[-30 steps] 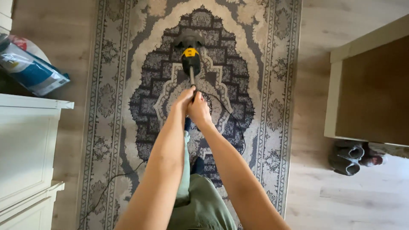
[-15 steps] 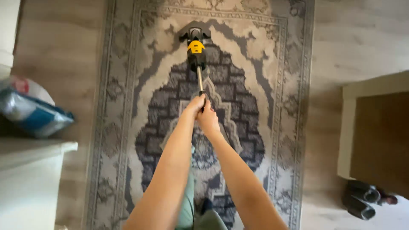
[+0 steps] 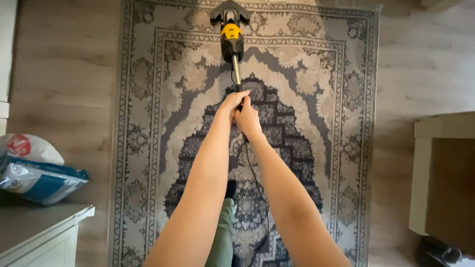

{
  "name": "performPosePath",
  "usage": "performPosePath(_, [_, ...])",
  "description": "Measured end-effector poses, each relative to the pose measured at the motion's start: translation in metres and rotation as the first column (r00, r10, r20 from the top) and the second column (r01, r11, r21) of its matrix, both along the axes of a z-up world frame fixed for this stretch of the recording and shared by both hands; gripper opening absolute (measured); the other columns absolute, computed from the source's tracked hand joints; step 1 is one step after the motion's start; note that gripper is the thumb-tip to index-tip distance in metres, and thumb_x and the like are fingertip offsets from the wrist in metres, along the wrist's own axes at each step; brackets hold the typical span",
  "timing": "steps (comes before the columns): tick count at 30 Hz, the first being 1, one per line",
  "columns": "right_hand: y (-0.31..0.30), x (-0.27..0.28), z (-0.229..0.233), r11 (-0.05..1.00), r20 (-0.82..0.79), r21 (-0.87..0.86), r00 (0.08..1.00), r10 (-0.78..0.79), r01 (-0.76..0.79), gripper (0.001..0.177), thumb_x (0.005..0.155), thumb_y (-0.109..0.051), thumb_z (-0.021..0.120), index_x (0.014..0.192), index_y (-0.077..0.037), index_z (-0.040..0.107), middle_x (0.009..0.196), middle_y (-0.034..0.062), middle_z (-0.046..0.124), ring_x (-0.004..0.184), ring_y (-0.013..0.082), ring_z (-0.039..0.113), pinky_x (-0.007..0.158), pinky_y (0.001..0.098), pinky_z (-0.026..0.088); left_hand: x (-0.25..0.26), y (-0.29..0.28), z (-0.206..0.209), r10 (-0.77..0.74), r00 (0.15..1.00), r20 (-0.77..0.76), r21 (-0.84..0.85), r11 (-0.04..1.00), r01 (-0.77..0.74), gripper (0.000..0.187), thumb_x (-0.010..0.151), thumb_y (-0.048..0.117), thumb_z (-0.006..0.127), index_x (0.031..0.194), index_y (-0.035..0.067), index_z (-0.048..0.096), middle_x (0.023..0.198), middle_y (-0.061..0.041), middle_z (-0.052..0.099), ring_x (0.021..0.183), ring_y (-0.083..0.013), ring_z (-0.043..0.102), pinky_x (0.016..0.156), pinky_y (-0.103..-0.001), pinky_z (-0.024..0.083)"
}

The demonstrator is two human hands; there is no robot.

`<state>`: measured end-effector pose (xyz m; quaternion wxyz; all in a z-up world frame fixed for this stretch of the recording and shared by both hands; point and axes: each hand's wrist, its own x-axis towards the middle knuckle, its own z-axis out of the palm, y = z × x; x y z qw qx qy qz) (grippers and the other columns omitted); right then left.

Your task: Vacuuming the floor and rug, and then rolling/adjusting the rug to vacuum underneath.

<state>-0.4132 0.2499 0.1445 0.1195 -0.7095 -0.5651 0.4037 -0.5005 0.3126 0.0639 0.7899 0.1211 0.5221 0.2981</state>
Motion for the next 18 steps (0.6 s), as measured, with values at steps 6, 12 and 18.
performPosePath(6, [-0.057, -0.01, -0.008, 0.996, -0.088, 0.07, 0.994, 0.059, -0.053, 0.06, 0.094, -0.024, 0.058, 0.147, -0.011, 0.033, 0.108, 0.0316, 0.068, 0.095, 0.0532, 0.067, 0.082, 0.0594, 0.055, -0.016, -0.049, -0.037, 0.08, 0.992, -0.102, 0.058, 0.996, -0.074, 0.029, 0.092, 0.028, 0.071, 0.092, -0.001, 0.066, 0.077, -0.011, 0.067, 0.066, -0.0252, 0.063, 0.057, -0.044, 0.051])
performPosePath(12, [-0.163, -0.023, 0.074, 0.969, -0.221, -0.249, 0.974, -0.042, -0.014, 0.063, 0.093, -0.022, 0.049, 0.151, -0.011, 0.027, 0.1, 0.0286, 0.073, 0.08, 0.0468, 0.074, 0.067, 0.0544, 0.059, -0.018, -0.16, -0.033, 0.091, 0.978, -0.188, -0.126, 0.985, -0.116, 0.028, 0.088, 0.028, 0.069, 0.086, 0.0, 0.064, 0.074, -0.012, 0.067, 0.066, -0.0269, 0.064, 0.059, -0.046, 0.052])
performPosePath(18, [-0.285, -0.014, 0.056, 0.988, -0.188, -0.049, 0.973, 0.134, -0.146, 0.062, 0.095, -0.026, 0.06, 0.149, -0.007, 0.035, 0.115, 0.0255, 0.07, 0.09, 0.0399, 0.073, 0.073, 0.05, 0.058, -0.038, -0.307, -0.022, 0.068, 0.963, -0.26, -0.066, 0.994, -0.088, 0.024, 0.082, 0.024, 0.073, 0.081, 0.0, 0.068, 0.074, -0.012, 0.069, 0.066, -0.0267, 0.066, 0.059, -0.044, 0.053])
